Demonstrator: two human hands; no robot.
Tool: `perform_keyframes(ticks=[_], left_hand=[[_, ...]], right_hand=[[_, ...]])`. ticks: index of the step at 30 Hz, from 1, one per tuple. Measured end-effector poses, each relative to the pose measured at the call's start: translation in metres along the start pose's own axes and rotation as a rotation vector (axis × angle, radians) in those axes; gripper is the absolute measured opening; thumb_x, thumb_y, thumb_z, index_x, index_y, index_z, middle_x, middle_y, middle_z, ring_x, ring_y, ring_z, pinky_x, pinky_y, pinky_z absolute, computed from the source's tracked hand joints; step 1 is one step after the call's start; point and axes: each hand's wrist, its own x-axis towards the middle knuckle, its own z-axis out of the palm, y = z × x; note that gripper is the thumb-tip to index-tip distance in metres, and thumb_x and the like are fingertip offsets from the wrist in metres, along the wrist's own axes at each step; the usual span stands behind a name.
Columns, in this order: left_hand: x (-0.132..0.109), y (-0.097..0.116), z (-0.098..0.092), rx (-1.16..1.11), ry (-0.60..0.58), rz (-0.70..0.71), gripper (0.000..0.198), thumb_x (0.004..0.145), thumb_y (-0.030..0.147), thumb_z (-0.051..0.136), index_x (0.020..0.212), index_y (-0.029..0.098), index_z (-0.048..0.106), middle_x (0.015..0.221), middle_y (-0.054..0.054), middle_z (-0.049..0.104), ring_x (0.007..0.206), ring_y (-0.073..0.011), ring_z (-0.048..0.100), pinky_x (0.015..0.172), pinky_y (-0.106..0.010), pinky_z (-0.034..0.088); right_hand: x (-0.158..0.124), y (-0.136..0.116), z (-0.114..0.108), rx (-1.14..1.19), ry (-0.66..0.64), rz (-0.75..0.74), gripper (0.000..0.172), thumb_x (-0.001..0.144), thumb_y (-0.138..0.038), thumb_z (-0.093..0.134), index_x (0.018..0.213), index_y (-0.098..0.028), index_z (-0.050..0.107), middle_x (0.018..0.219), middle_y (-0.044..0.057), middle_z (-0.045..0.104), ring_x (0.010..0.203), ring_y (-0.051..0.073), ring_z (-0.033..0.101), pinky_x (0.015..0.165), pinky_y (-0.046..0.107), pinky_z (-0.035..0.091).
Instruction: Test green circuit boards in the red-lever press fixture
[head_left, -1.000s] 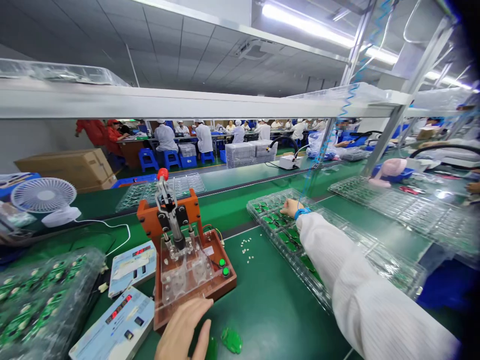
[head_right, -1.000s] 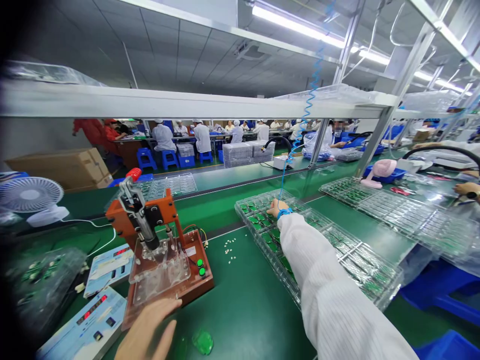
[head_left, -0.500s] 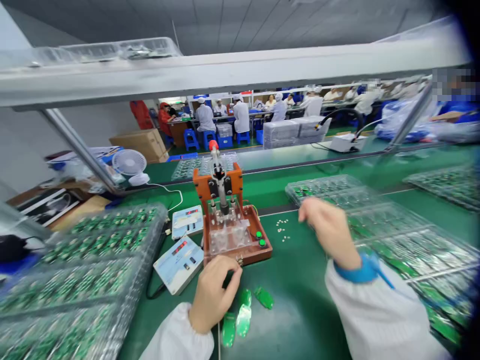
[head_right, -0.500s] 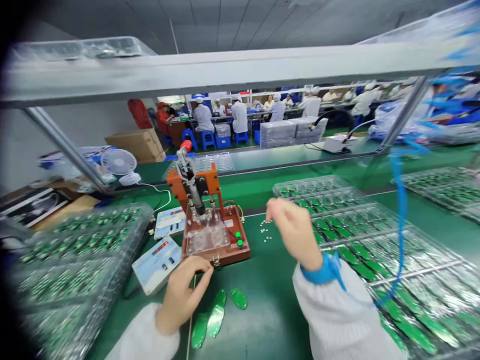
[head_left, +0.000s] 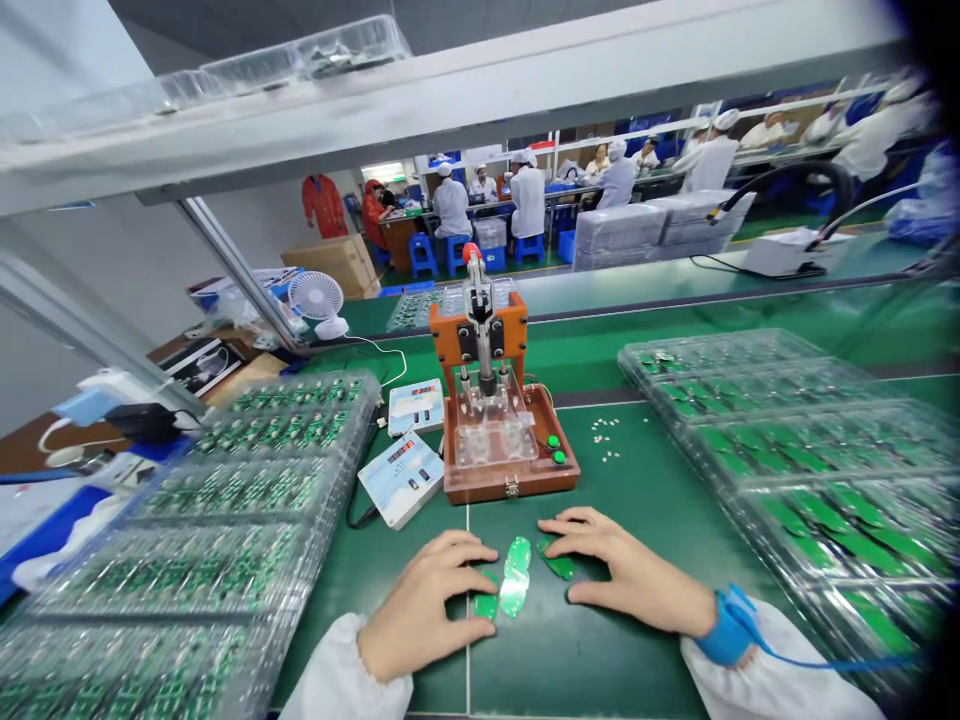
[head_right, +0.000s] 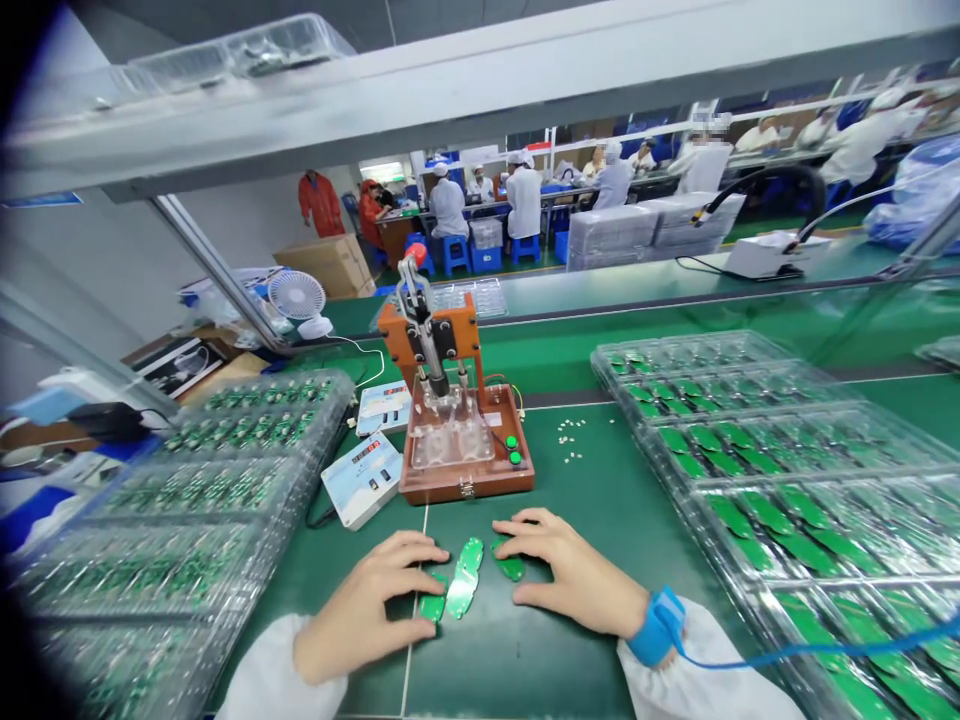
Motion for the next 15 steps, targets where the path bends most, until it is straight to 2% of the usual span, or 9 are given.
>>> perform_keyframes(ticks=[4, 8, 11, 15], left_hand=[[-0.014, -0.002, 0.005, 0.068, -0.036, -0.027, 0.022, 0.078, 0.023, 0.083, 0.098, 0.028, 0.078, 0.123, -0.004, 0.073, 0.123, -0.0328, 0.06, 0.102, -0.053, 0.052], [-0.012, 0.001, -0.003, 0.023, 0.046, 0.028, 0.018, 0.081, 0.021, 0.08, 0.098, 0.027, 0.077, 0.116, -0.006, 0.074, 0.117, -0.0287, 0.063, 0.099, -0.047, 0.055], [0.005, 0.0, -0.023, -0.032, 0.181, 0.088, 0.016, 0.085, 0.025, 0.078, 0.1, 0.025, 0.075, 0.117, -0.008, 0.073, 0.117, -0.027, 0.062, 0.102, -0.047, 0.053], [0.052, -0.014, -0.05, -0.019, 0.393, 0.099, 0.017, 0.087, 0.031, 0.077, 0.102, 0.023, 0.075, 0.12, -0.01, 0.071, 0.12, -0.0282, 0.06, 0.107, -0.052, 0.047]], right_hand=[[0.003, 0.002, 0.003, 0.013, 0.007, -0.029, 0.03, 0.088, -0.025, 0.074, 0.117, -0.032, 0.073, 0.138, 0.004, 0.066, 0.138, 0.031, 0.047, 0.112, 0.053, 0.045], [0.003, -0.004, -0.003, 0.033, 0.033, -0.08, 0.026, 0.086, -0.028, 0.077, 0.112, -0.03, 0.073, 0.129, 0.006, 0.069, 0.126, 0.029, 0.057, 0.107, 0.048, 0.05], [0.009, -0.016, -0.02, 0.04, 0.088, -0.132, 0.024, 0.087, -0.039, 0.078, 0.108, -0.029, 0.072, 0.126, 0.006, 0.068, 0.122, 0.027, 0.061, 0.105, 0.043, 0.052], [0.047, -0.026, -0.053, -0.083, 0.358, -0.246, 0.023, 0.089, -0.044, 0.076, 0.105, -0.028, 0.072, 0.122, 0.006, 0.07, 0.121, 0.027, 0.061, 0.105, 0.043, 0.05]])
